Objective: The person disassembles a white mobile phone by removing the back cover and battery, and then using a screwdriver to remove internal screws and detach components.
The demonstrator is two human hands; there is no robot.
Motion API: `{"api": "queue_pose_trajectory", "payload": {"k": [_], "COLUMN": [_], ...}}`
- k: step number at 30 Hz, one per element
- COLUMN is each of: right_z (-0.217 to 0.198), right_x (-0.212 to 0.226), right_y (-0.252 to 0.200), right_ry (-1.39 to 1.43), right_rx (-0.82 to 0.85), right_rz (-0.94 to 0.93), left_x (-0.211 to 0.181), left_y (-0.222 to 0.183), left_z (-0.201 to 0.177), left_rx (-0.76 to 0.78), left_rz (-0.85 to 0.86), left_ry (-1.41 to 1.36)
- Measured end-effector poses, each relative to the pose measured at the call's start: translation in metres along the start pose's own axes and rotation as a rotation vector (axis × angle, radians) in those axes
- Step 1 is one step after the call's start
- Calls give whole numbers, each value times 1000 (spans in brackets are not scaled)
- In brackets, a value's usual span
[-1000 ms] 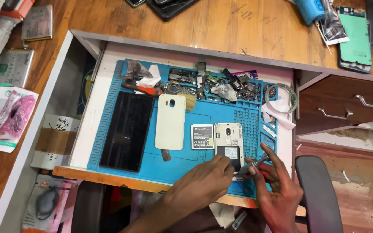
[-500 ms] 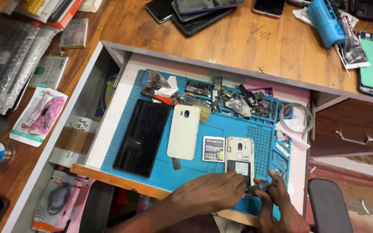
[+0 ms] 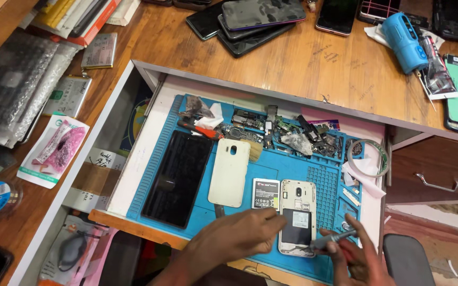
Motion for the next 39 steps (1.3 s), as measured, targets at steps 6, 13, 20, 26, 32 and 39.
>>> {"api": "queue_pose_trajectory", "payload": {"k": [6,13,20,26,32,39], "right_z": [-18,-12,30,32,71,66], "right_x": [48,116,129,156,154,137], "right_y": [20,79,96,86,72,76], "right_ry": [-24,-679,-878,-821,-710,-605], "right_rx": [-96,126,158,61,358,407], "right_rz": [-3,-106,-251,-560,-699,-619], "left_x": [10,21,17,19,1,-4], "left_y": [-21,-19,-29,-22,-29,-8], "left_z": [-38,-31,-38,-18,-20,1], "left_rx": [-327,-287,-382,-288,-319,-213], "left_rz": [95,29,125,109,227,129], "left_ry": [-55,31,56,195,158,67]}}
Point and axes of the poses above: each hand's wrist, its own y-axis towards the middle knuckle, its own z-axis out of the palm, x = y × z, the point moved 10 cm from there along y, towards the middle knuckle, and after that the axes turned 12 degrees about -z, right-handed, at the moved point
